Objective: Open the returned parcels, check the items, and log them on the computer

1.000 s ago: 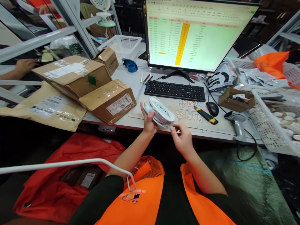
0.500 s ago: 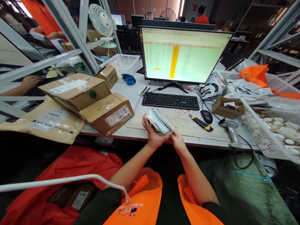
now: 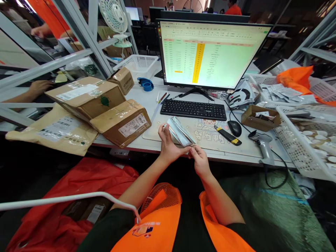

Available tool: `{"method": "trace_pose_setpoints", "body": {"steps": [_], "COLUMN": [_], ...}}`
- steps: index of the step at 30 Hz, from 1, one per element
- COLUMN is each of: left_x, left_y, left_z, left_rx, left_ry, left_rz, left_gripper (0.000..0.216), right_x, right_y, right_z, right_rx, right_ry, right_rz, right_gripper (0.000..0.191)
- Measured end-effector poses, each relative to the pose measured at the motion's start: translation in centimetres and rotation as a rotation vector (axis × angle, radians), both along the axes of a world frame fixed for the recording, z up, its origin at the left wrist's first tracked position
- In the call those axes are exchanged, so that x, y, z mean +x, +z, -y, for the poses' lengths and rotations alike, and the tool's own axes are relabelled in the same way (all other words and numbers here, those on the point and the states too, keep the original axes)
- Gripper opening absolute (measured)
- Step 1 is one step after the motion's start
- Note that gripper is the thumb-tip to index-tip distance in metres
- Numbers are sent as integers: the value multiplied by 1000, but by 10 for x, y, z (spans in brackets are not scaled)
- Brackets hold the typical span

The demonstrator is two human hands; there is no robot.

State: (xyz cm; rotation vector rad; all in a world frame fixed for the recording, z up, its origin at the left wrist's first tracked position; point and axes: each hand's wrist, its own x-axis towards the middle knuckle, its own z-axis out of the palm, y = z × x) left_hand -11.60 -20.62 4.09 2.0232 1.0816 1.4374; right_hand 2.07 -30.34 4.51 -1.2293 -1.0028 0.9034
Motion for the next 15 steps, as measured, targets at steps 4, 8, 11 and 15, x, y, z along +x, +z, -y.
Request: {"method": "trace_pose_setpoints", "body": {"steps": [4, 8, 11, 15], "left_x": [-5, -7, -5, -3], "left_y": [-1, -11, -16, -11], "left_z": [2, -3, -7, -6], "left_rx": [-50, -160, -190, -220], "left_ry": [-52, -176, -247, -267], "left_rz": [-39, 42, 79, 86], "left_gripper": [143, 158, 170, 167], "right_x": [0, 7, 9, 10], "right_y": [5, 1, -1, 8], "right_z": [7, 7, 6, 7], "right_rx": [24, -15, -37, -39], "right_ry": [-67, 10, 40, 43], "right_rz": [-35, -36, -96, -97], "right_gripper": [51, 48, 48, 47]}}
